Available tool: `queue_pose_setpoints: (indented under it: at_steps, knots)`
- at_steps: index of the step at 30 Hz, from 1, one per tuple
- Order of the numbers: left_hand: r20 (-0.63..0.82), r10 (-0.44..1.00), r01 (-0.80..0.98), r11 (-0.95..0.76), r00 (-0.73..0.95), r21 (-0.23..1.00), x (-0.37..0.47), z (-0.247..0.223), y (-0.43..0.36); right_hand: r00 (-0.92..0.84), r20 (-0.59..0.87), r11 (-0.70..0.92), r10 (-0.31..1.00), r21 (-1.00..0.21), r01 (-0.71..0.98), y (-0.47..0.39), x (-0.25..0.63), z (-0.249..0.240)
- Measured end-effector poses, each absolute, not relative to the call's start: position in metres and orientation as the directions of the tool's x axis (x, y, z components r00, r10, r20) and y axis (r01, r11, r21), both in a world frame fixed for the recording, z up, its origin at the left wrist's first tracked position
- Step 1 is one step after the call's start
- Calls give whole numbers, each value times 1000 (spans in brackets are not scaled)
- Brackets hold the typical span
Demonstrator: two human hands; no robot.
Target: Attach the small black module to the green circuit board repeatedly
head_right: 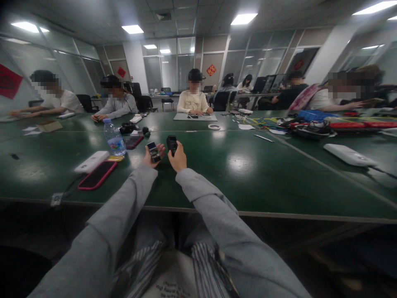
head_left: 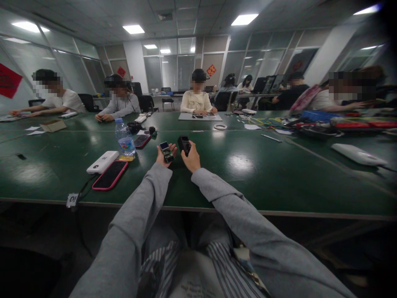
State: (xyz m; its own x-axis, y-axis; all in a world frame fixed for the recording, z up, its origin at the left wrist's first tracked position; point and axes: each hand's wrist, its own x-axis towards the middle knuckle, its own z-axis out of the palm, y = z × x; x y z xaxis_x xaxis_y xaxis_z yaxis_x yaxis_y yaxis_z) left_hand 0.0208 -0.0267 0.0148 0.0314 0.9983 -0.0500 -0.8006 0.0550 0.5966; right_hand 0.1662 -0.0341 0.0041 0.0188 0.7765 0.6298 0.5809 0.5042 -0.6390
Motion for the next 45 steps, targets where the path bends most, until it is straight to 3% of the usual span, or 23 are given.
queue_pose_setpoints:
  at_steps: [14,17,20,23,28,34,40,45]
  knots:
    - [-33,998,-815,58,47,577,18,13,-24,-49,608,443,792,-518,732,-21,167,-11]
    - [-37,999,-817,52,37,575,17,13,-23,13,563,415,826,-624,663,-14,170,-11]
    - [-29,999,-824,32,19,566,15,12,-21,95,429,311,898,-774,552,-5,175,-12]
    - [-40,999,-823,12,-13,567,13,10,-19,136,350,224,927,-807,547,2,180,-15]
    - [-51,998,-820,5,-29,572,12,12,-22,127,452,260,883,-695,671,1,179,-17]
    - [-42,999,-823,12,-14,568,12,16,-27,-38,577,410,816,-531,742,-5,175,-15]
    - [-31,999,-827,7,-13,563,12,13,-24,76,493,322,867,-668,671,7,184,-16]
    - [-30,1000,-821,12,-6,571,11,9,-21,139,452,241,881,-683,689,9,188,-17]
